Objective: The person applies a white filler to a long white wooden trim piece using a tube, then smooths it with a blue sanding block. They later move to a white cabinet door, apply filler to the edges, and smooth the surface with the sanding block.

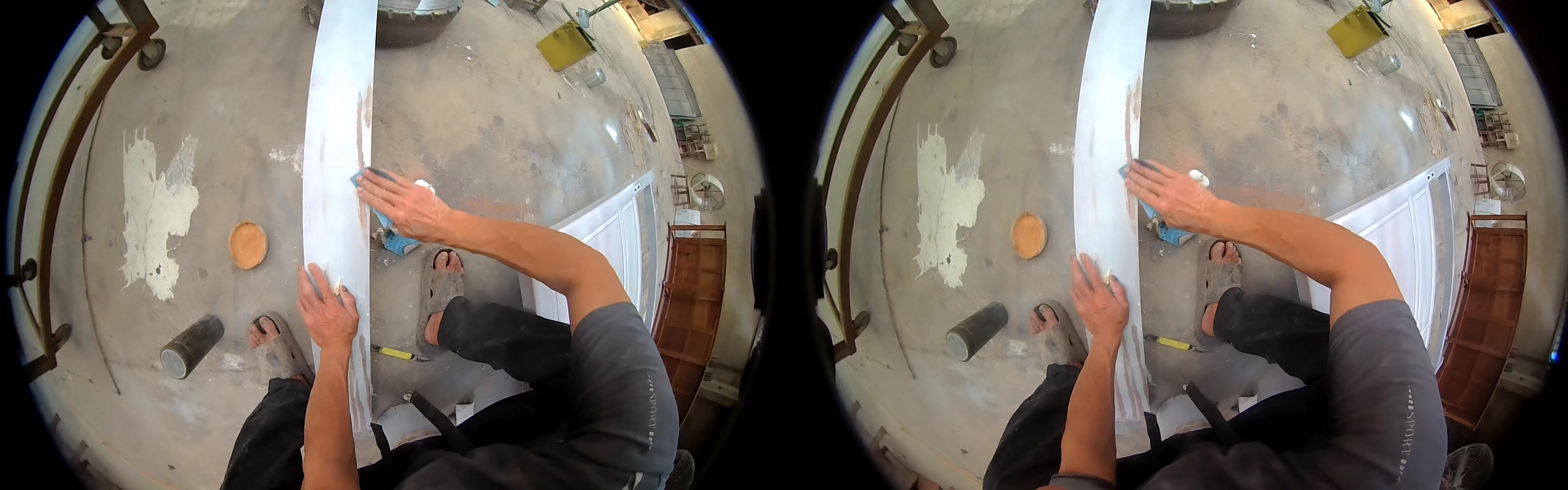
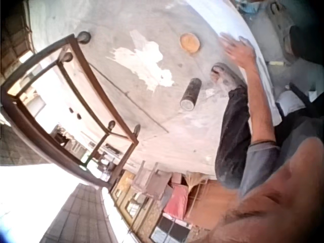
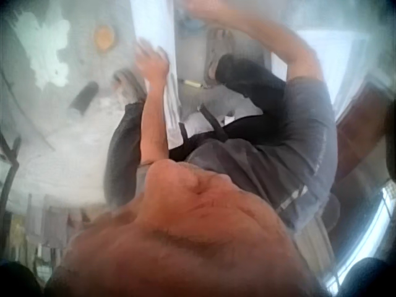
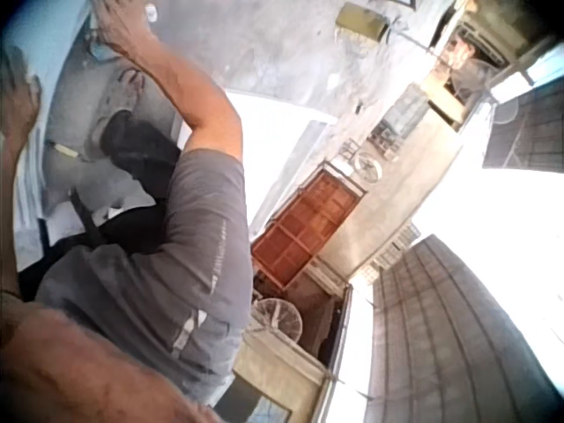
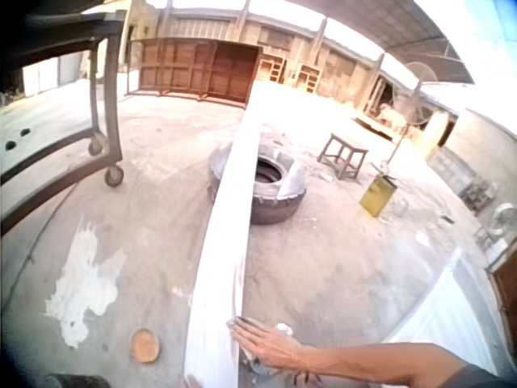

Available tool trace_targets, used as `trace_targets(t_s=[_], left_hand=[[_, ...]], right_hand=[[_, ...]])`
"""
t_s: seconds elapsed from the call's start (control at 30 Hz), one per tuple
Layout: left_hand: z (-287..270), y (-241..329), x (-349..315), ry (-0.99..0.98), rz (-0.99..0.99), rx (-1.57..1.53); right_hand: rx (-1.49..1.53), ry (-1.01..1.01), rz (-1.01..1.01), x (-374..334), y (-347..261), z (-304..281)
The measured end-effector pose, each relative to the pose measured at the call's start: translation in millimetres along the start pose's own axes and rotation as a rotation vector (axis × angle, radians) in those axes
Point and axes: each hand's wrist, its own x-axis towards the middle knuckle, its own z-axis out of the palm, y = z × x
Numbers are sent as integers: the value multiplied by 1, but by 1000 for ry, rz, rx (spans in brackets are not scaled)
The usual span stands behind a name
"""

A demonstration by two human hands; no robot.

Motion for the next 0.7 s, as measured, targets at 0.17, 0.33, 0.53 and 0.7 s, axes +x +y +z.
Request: trace_targets(t_s=[0.17, 0.33, 0.53, 0.7], left_hand=[[3, -1, 4, 40, 34, 5], [3, -1, 5, 19, 23, -2], [-1, -6, -1, 15, 16, 4], [3, 2, 2, -4, 56, -17]], right_hand=[[306, -95, -226, -42, -50, 9], [265, -109, -151, -33, -57, 8], [196, 12, -17, 10, 7, 13], [59, 277, 297, 82, 123, 3]])
